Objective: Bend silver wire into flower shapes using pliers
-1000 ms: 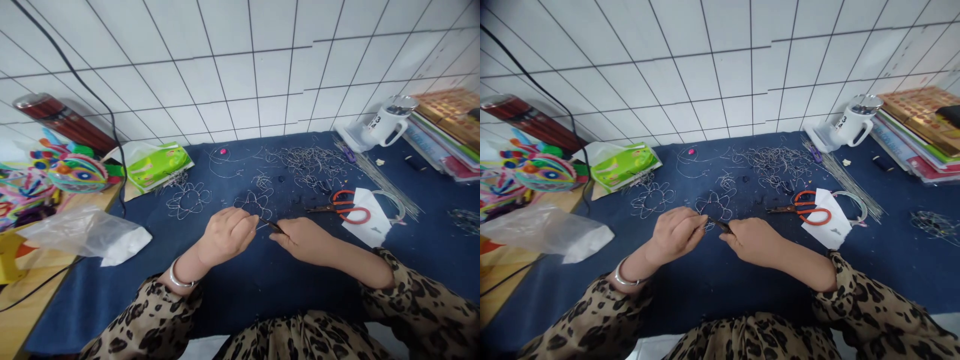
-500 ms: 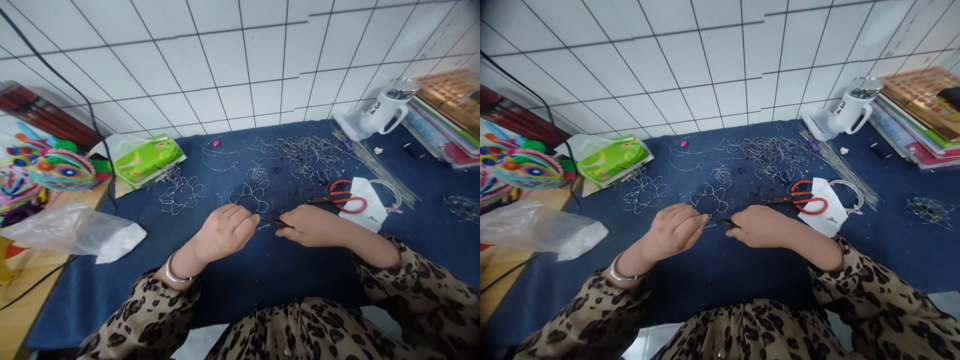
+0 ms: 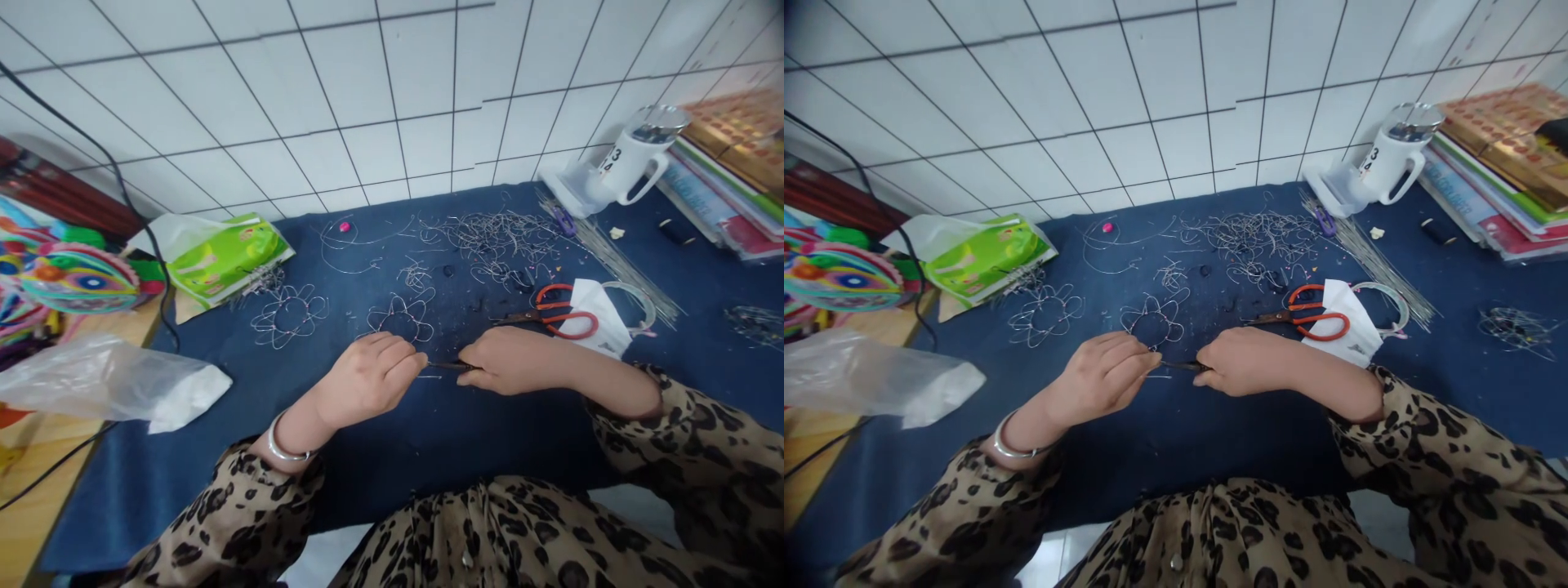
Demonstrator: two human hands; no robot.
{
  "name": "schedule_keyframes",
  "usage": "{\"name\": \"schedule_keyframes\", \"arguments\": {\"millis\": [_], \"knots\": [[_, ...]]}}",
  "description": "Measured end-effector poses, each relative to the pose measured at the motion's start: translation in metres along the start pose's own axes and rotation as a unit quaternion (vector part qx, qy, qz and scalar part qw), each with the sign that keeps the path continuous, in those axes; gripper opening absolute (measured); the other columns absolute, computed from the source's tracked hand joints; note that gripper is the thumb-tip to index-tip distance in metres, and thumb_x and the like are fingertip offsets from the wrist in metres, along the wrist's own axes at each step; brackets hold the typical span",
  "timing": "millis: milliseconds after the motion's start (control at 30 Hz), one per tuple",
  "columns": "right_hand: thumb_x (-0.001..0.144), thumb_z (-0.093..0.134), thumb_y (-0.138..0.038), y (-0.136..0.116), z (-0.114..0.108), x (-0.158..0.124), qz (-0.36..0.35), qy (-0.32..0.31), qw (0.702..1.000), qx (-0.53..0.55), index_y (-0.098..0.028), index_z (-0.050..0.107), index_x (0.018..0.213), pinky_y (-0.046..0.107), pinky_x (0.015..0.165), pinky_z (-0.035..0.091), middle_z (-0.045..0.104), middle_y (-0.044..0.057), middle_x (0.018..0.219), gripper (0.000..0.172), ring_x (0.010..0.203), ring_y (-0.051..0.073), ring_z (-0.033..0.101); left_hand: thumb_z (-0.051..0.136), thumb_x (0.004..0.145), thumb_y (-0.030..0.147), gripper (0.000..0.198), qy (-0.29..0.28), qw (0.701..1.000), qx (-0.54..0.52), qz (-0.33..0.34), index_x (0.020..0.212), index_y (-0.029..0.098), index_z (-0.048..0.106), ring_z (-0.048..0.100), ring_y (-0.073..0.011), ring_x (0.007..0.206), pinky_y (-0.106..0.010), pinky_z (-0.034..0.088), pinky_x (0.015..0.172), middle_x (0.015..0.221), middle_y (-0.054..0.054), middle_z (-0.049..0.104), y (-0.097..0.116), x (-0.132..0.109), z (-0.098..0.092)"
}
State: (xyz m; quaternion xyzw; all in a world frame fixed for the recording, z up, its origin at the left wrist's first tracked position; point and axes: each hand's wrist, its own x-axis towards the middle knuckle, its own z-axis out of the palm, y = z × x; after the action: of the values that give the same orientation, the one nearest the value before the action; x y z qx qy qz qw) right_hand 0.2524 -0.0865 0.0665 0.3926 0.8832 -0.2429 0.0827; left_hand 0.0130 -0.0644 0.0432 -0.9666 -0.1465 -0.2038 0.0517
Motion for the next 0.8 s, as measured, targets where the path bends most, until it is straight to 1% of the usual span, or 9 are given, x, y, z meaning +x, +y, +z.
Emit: {"name": "schedule_keyframes", "arguments": {"millis": [167,267,333,400,500,600,667,700,800], "knots": [[0.087,0.045,-0.042,0.001,-0.006,0.002,0.000,-0.006,0.999,-0.034,-0.017,0.065,0.081,0.026,0.051,0.031,0.065,0.007,0.067,0.034,0.059,0.018,0.059,0.050,0.083,0.010,0.007,-0.012,1.000,-0.006,0.005,0.086,0.015,0.054,0.053,-0.0149,0.063,-0.030,0.046,0.060,0.070,-0.003,0.058,0.002,0.002,0.003],[0.085,0.048,-0.041,-0.007,-0.003,0.004,-0.019,-0.051,0.998,-0.043,-0.017,0.067,0.082,0.026,0.051,0.032,0.066,0.007,0.066,0.030,0.059,0.018,0.060,0.050,0.083,0.011,0.007,-0.007,1.000,-0.013,0.000,0.085,0.016,0.054,0.053,-0.0145,0.062,-0.030,0.046,0.060,0.068,-0.002,0.057,-0.002,0.002,0.004],[0.079,0.057,-0.041,-0.013,0.001,0.006,-0.058,-0.121,0.990,-0.042,-0.018,0.068,0.077,0.026,0.052,0.033,0.066,0.007,0.064,0.025,0.061,0.019,0.061,0.049,0.082,0.012,0.008,0.025,0.999,-0.021,-0.035,0.086,0.016,0.055,0.055,-0.0150,0.064,-0.030,0.046,0.061,0.070,-0.003,0.059,-0.009,0.001,0.000],[0.081,0.055,-0.039,-0.017,0.004,0.007,-0.064,-0.118,0.990,-0.036,-0.019,0.068,0.080,0.026,0.053,0.034,0.066,0.006,0.065,0.024,0.062,0.019,0.061,0.048,0.082,0.013,0.010,0.078,0.990,-0.049,-0.107,0.086,0.016,0.056,0.057,-0.0153,0.068,-0.029,0.046,0.062,0.075,-0.004,0.061,-0.016,-0.002,-0.007],[0.086,0.048,-0.042,-0.019,0.002,0.007,-0.004,-0.037,0.998,-0.050,-0.016,0.065,0.081,0.027,0.053,0.034,0.066,0.008,0.068,0.032,0.062,0.020,0.062,0.049,0.083,0.016,0.008,0.089,0.952,-0.165,-0.243,0.078,0.016,0.056,0.055,-0.0119,0.061,-0.024,0.044,0.056,0.068,-0.002,0.059,-0.023,-0.005,-0.019],[0.088,0.041,-0.045,-0.022,0.000,0.007,0.032,0.003,0.999,-0.033,-0.016,0.061,0.078,0.026,0.053,0.032,0.065,0.007,0.068,0.036,0.061,0.019,0.061,0.050,0.084,0.020,0.011,0.087,0.875,-0.334,-0.339,0.073,0.016,0.053,0.048,-0.0077,0.048,-0.020,0.040,0.046,0.056,0.003,0.051,-0.024,-0.005,-0.026],[0.089,0.038,-0.046,-0.027,0.003,0.008,0.050,0.035,0.998,0.000,-0.017,0.058,0.077,0.026,0.052,0.031,0.064,0.006,0.068,0.037,0.061,0.017,0.059,0.050,0.084,0.020,0.012,0.088,0.825,-0.422,-0.365,0.073,0.016,0.052,0.045,-0.0060,0.044,-0.018,0.038,0.043,0.053,0.004,0.049,-0.023,-0.004,-0.026],[0.090,0.037,-0.046,-0.029,0.006,0.010,0.057,0.053,0.997,0.024,-0.017,0.056,0.077,0.025,0.053,0.032,0.063,0.005,0.069,0.037,0.061,0.016,0.058,0.051,0.084,0.020,0.012,0.088,0.810,-0.448,-0.368,0.073,0.016,0.052,0.045,-0.0057,0.043,-0.017,0.038,0.043,0.053,0.004,0.049,-0.023,-0.004,-0.025],[0.089,0.039,-0.047,-0.038,0.020,0.016,0.086,0.098,0.984,0.123,-0.017,0.053,0.076,0.024,0.056,0.035,0.061,0.003,0.068,0.036,0.061,0.014,0.056,0.051,0.082,0.020,0.011,0.072,0.800,-0.470,-0.366,0.072,0.016,0.053,0.047,-0.0056,0.044,-0.017,0.039,0.043,0.055,0.004,0.051,-0.021,-0.004,-0.025]]}}
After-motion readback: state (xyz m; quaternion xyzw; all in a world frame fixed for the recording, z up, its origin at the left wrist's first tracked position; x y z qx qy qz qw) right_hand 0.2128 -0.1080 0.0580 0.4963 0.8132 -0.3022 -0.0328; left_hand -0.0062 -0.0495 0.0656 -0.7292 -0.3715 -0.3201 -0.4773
